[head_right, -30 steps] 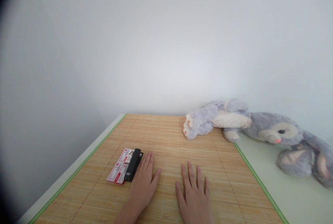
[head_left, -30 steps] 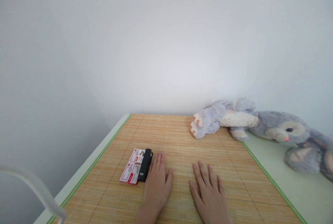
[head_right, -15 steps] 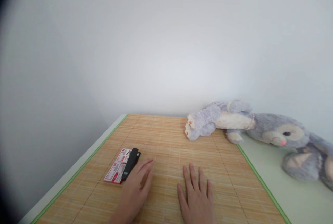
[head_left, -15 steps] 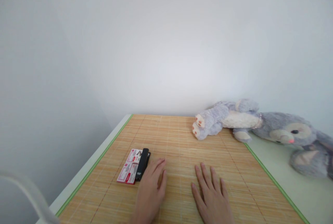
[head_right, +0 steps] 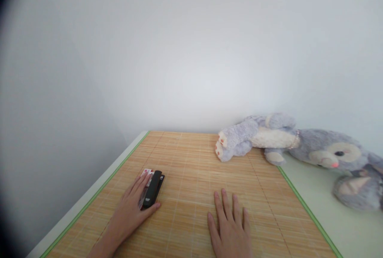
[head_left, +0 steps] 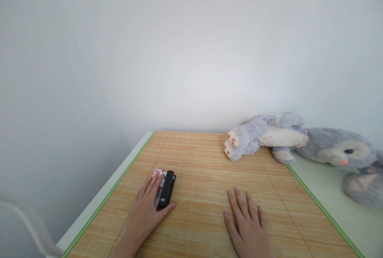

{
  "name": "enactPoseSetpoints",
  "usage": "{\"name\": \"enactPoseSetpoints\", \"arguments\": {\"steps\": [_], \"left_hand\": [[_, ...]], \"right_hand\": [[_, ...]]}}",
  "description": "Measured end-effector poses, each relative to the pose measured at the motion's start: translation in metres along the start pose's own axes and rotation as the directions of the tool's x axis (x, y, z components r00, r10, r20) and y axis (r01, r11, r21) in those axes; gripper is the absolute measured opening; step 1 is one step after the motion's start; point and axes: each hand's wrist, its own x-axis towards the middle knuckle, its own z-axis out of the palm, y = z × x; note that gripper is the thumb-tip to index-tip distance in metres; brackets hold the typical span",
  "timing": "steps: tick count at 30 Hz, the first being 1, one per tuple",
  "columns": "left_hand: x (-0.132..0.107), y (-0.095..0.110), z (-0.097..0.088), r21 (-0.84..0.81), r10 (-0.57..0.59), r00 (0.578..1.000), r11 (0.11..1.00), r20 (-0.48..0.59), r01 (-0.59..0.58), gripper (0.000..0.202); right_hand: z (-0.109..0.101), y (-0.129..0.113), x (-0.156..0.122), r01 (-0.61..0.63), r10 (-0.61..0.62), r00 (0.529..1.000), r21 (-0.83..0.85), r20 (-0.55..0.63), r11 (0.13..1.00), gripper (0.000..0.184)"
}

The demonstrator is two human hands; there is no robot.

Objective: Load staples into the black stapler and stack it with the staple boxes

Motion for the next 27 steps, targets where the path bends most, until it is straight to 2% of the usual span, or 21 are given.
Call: {"name": "enactPoseSetpoints", "arguments": {"steps": [3,7,12,15,22,24,27], "left_hand": [[0.002,0.005,0.002,0.059,-0.005,1.0,0.998,-0.016,0.006,0.091],[0.003,0.015,0.006,0.097,-0.024,0.996,0.995,-0.089,0.032,0.081],[0.008,0.03,0.011,0.099,-0.1,0.981,0.988,-0.166,0.117,0.076],[0.01,0.033,0.014,0.097,-0.109,0.981,0.987,-0.161,0.126,0.076],[0.011,0.024,0.009,0.07,-0.103,0.987,0.991,-0.122,0.112,0.081],[0.007,0.032,0.004,0.051,-0.135,0.976,0.988,-0.173,0.146,0.085],[-0.003,0.062,0.001,-0.039,-0.139,0.952,0.99,-0.274,0.134,0.083]], "right_hand": [[0.001,0.001,0.0,-0.011,0.011,1.0,0.007,0.011,1.0,0.066],[0.005,0.002,0.001,-0.003,0.003,1.0,0.02,-0.004,1.0,0.066],[0.007,0.004,0.001,-0.002,0.002,1.0,0.032,0.0,0.999,0.065],[0.006,0.005,0.001,0.001,-0.001,1.0,0.039,0.009,0.999,0.065],[0.0,0.004,0.002,0.002,-0.004,0.999,0.061,0.033,0.998,0.064],[-0.001,0.003,0.001,-0.005,0.003,0.999,0.063,0.033,0.998,0.064],[-0.001,0.002,0.001,-0.009,0.007,1.0,0.06,0.027,0.998,0.064]]}}
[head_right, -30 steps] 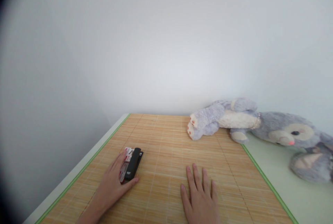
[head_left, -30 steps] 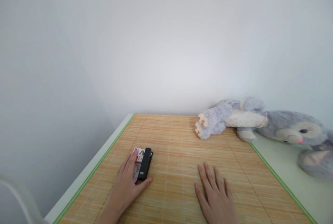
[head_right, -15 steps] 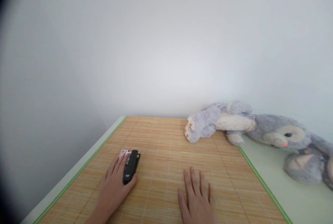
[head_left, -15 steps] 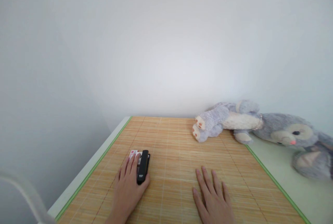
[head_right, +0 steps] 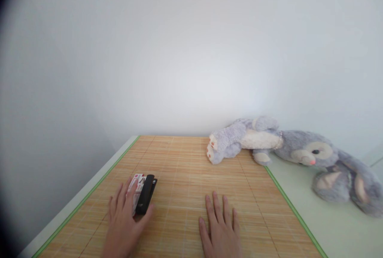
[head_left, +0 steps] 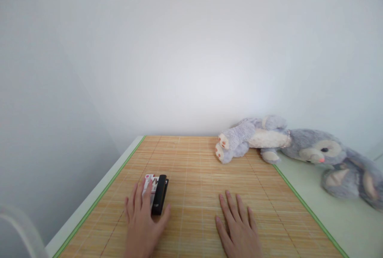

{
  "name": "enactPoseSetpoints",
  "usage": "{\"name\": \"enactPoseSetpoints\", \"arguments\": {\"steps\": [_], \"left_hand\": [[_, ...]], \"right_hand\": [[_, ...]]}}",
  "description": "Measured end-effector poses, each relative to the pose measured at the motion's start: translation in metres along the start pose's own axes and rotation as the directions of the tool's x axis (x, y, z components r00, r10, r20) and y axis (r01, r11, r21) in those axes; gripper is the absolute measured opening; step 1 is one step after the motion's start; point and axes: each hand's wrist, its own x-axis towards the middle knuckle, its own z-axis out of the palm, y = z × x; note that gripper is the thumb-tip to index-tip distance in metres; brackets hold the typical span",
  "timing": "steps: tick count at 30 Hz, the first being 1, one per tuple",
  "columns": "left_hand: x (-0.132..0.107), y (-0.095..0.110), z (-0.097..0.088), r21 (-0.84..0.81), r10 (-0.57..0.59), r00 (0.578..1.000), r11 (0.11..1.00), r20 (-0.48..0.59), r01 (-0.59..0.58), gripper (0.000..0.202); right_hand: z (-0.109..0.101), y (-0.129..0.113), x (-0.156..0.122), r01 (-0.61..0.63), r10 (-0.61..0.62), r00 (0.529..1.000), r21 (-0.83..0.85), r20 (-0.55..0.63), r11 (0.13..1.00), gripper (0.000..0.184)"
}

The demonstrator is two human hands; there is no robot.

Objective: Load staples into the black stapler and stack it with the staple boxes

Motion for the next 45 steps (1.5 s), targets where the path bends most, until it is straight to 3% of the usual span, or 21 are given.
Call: {"name": "enactPoseSetpoints", "arguments": {"steps": [2,4,5,7,10,17,25,34,45], "left_hand": [[-0.013,0.026,0.005,-0.104,0.138,0.99,0.986,0.041,-0.133,0.072],[-0.025,0.051,0.016,-0.18,0.315,0.933,0.942,0.175,-0.284,0.064],[-0.03,0.062,0.023,-0.189,0.342,0.91,0.934,0.233,-0.303,0.063],[-0.037,0.079,0.036,-0.163,0.331,0.885,0.942,0.327,-0.292,0.064],[-0.039,0.09,0.045,-0.102,0.253,0.885,0.968,0.391,-0.231,0.065],[-0.04,0.088,0.044,-0.02,0.201,0.905,0.978,0.376,-0.209,0.07],[-0.047,0.082,0.07,0.1,0.187,0.927,0.968,0.327,-0.23,0.076],[-0.05,0.078,0.081,0.109,0.175,0.937,0.97,0.303,-0.217,0.074],[-0.046,0.087,0.062,0.064,0.171,0.934,0.978,0.315,-0.201,0.066]], "right_hand": [[0.002,-0.001,0.0,-0.002,0.002,1.0,-0.009,-0.015,1.0,0.065],[0.004,-0.002,0.0,-0.008,0.007,0.999,-0.027,-0.038,1.0,0.065],[0.005,-0.002,0.0,-0.008,0.006,0.999,-0.035,-0.045,0.999,0.066],[0.006,-0.003,0.0,0.0,-0.003,0.999,-0.046,-0.049,0.999,0.067],[0.007,-0.003,-0.001,0.012,-0.015,0.999,-0.054,-0.049,0.998,0.068],[0.006,-0.011,-0.002,-0.032,0.029,0.999,-0.081,-0.037,0.996,0.068],[0.025,-0.015,0.0,-0.084,0.074,0.992,-0.093,-0.102,0.992,0.062],[0.029,-0.015,0.002,-0.091,0.081,0.991,-0.088,-0.106,0.992,0.066],[0.025,0.0,0.001,0.007,-0.009,0.998,-0.018,-0.065,1.0,0.063]]}}
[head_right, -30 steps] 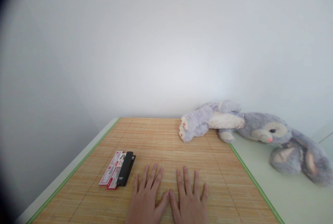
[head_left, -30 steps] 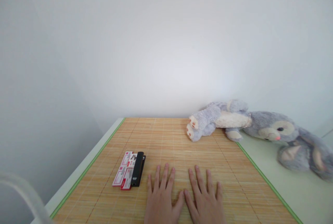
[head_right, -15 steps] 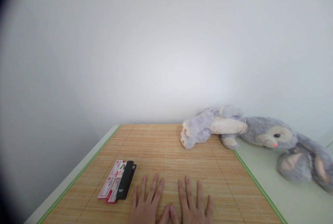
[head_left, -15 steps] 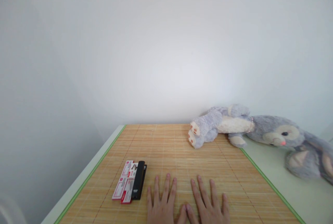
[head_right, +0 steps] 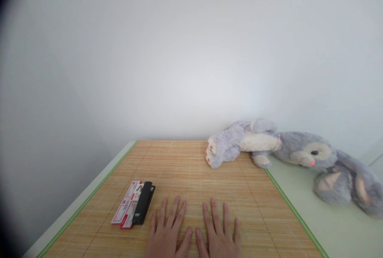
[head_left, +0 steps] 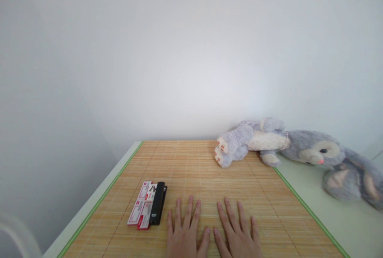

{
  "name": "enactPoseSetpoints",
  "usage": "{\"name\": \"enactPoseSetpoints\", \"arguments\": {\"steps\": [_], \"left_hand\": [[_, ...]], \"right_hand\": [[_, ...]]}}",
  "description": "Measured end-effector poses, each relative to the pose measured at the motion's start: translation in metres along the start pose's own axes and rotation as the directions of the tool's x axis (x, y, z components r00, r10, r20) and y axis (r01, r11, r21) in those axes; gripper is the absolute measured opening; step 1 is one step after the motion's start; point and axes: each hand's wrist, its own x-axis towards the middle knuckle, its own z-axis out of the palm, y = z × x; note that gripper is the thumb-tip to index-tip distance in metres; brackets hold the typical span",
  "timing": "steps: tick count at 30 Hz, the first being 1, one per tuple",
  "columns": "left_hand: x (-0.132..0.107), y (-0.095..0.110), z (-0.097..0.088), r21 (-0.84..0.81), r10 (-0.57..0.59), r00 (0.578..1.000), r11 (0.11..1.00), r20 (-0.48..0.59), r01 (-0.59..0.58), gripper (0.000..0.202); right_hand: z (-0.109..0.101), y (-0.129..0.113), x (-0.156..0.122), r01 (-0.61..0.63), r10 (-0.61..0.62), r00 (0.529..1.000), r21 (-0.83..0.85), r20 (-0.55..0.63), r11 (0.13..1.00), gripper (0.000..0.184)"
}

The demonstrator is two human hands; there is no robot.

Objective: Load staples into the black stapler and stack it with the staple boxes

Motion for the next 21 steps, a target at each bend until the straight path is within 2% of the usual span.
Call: {"name": "enactPoseSetpoints", "arguments": {"steps": [10,21], "left_hand": [[0.0,0.0,-0.003,0.01,0.012,1.0,1.0,0.015,-0.012,0.067],[0.0,-0.006,0.025,0.06,-0.015,1.0,0.998,-0.009,0.015,0.069]], "right_hand": [[-0.008,-0.008,0.001,-0.033,0.033,0.999,-0.028,0.017,0.999,0.064],[0.005,-0.014,0.002,-0.099,0.098,0.995,-0.052,-0.02,0.994,0.064]]}}
